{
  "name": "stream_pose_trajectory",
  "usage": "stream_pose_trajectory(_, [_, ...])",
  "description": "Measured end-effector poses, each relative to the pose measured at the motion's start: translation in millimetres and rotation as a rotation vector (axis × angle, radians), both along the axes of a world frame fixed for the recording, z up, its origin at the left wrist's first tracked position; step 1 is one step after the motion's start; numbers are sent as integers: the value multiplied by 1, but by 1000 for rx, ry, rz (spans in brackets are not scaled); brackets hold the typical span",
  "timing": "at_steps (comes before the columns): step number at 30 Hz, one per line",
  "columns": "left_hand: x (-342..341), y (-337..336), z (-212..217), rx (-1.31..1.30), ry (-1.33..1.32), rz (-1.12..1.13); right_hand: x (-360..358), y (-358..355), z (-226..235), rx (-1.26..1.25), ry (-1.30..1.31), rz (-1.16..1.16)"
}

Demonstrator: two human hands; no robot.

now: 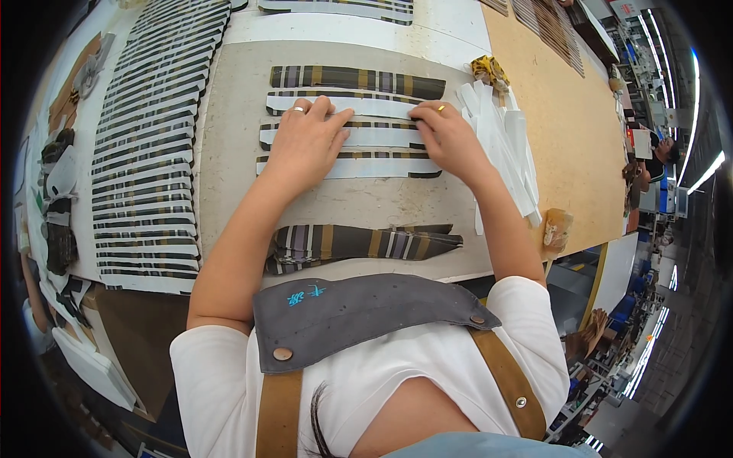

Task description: Applying glue to patterned fabric strips and attaching white lining strips to create completed straps.

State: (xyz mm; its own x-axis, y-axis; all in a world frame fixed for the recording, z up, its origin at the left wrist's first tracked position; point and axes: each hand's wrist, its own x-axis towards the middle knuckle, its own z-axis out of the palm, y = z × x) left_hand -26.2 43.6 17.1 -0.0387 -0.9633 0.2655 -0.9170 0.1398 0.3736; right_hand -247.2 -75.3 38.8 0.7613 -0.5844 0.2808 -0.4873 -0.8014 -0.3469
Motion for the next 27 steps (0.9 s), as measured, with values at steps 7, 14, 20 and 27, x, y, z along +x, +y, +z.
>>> stream_pose_trajectory(7, [26, 13, 38, 112, 466, 111, 9, -3, 14, 210, 69, -79])
stream_pose_trajectory(14, [29, 29, 22, 65, -45, 227, 72, 22, 2, 20, 31, 296])
stream_pose_trajectory(20, [22, 30, 12, 51, -164, 273, 96, 26, -23, -120, 66, 386])
stream_pose_trajectory(27, [16, 32, 11, 34, -208, 247, 95, 33, -24, -121, 78, 319])
